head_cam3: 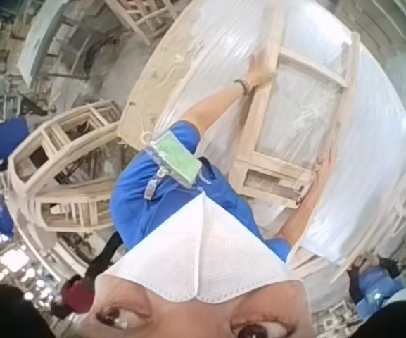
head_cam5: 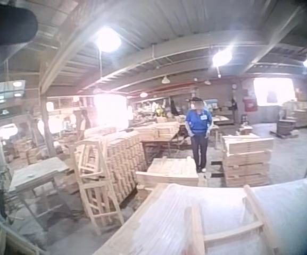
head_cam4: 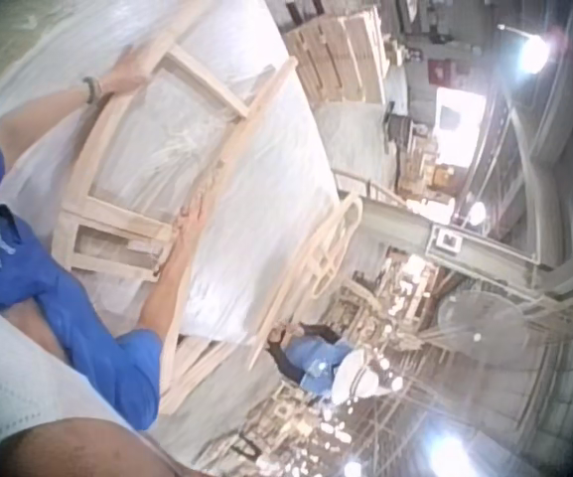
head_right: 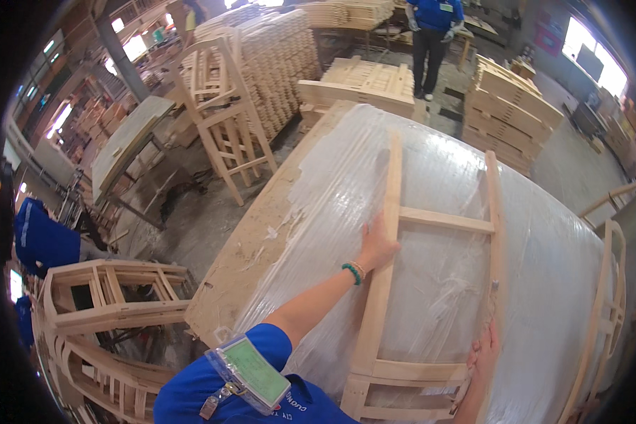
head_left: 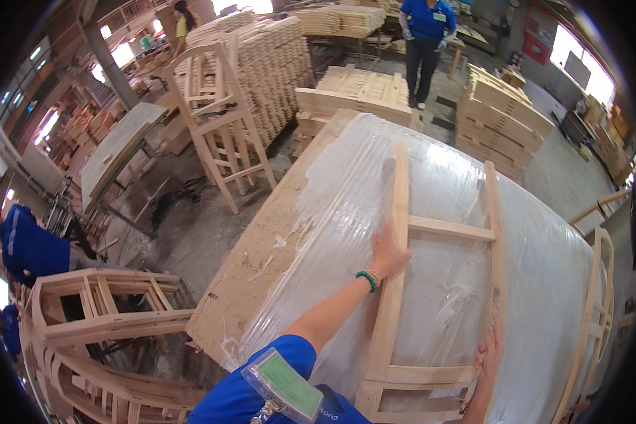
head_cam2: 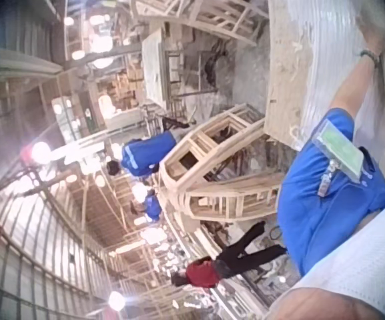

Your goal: The person sands the edges and corners of wooden chair frames using a sanding block. They repeatedly pick up frames from a stack, sand them on a plastic-covered table, and place them back. Other workers are visible in the background.

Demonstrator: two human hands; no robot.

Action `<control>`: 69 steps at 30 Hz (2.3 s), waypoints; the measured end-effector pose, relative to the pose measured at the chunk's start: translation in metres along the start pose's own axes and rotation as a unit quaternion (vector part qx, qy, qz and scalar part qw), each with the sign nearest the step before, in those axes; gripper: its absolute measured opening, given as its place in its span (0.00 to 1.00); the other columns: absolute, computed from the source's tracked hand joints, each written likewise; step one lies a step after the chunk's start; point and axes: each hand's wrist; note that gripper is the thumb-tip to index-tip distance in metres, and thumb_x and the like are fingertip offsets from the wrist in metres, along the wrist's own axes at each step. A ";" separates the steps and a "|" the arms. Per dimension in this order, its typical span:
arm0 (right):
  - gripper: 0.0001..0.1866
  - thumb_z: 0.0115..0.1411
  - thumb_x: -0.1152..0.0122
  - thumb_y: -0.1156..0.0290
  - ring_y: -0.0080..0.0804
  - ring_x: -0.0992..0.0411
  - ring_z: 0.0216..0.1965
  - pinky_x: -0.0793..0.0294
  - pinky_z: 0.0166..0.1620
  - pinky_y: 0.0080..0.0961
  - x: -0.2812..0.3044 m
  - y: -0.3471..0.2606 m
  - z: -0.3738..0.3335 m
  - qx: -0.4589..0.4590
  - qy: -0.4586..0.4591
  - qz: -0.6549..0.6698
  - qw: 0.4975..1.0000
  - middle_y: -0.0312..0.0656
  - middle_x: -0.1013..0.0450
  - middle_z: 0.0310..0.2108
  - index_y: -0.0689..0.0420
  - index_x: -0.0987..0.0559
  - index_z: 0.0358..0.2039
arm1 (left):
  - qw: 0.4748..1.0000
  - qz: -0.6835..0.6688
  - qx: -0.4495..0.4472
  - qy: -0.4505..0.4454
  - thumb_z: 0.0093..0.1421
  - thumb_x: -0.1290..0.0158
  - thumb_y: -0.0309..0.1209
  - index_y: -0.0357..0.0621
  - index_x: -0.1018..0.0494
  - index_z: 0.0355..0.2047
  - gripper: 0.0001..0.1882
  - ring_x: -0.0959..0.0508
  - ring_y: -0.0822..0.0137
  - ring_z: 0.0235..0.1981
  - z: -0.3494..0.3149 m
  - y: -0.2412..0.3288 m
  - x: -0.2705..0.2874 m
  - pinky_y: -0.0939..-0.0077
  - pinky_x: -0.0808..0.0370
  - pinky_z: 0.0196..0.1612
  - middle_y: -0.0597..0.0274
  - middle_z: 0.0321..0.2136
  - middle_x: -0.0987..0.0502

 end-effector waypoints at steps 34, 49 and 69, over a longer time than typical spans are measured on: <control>0.25 0.67 0.53 0.66 0.14 0.45 0.10 0.45 0.12 0.13 0.012 -0.013 -0.007 -0.017 0.002 0.020 1.000 0.33 0.38 0.21 0.47 0.40 0.65 | 0.996 -0.039 -0.082 -0.024 0.46 0.43 0.40 0.38 0.53 0.65 0.48 0.36 0.50 0.59 0.017 -0.003 -0.017 0.52 0.65 0.66 0.48 0.58 0.35; 0.26 0.67 0.53 0.67 0.16 0.45 0.09 0.46 0.10 0.15 0.011 -0.007 -0.040 -0.040 0.027 0.068 0.997 0.34 0.37 0.20 0.49 0.40 0.65 | 0.997 -0.042 -0.063 -0.017 0.45 0.43 0.41 0.39 0.52 0.65 0.49 0.36 0.51 0.59 0.017 -0.006 -0.009 0.54 0.65 0.67 0.50 0.57 0.34; 0.25 0.67 0.52 0.67 0.15 0.45 0.09 0.45 0.10 0.14 0.015 -0.012 -0.024 -0.051 -0.002 0.048 0.998 0.32 0.38 0.20 0.44 0.39 0.64 | 0.997 -0.018 -0.070 0.006 0.46 0.44 0.39 0.39 0.51 0.64 0.47 0.35 0.50 0.57 0.018 -0.009 -0.006 0.52 0.63 0.66 0.49 0.55 0.33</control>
Point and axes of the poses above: each hand's wrist, its own z-axis towards the middle knuckle, its own x-axis out of the back of the hand, y = z × x
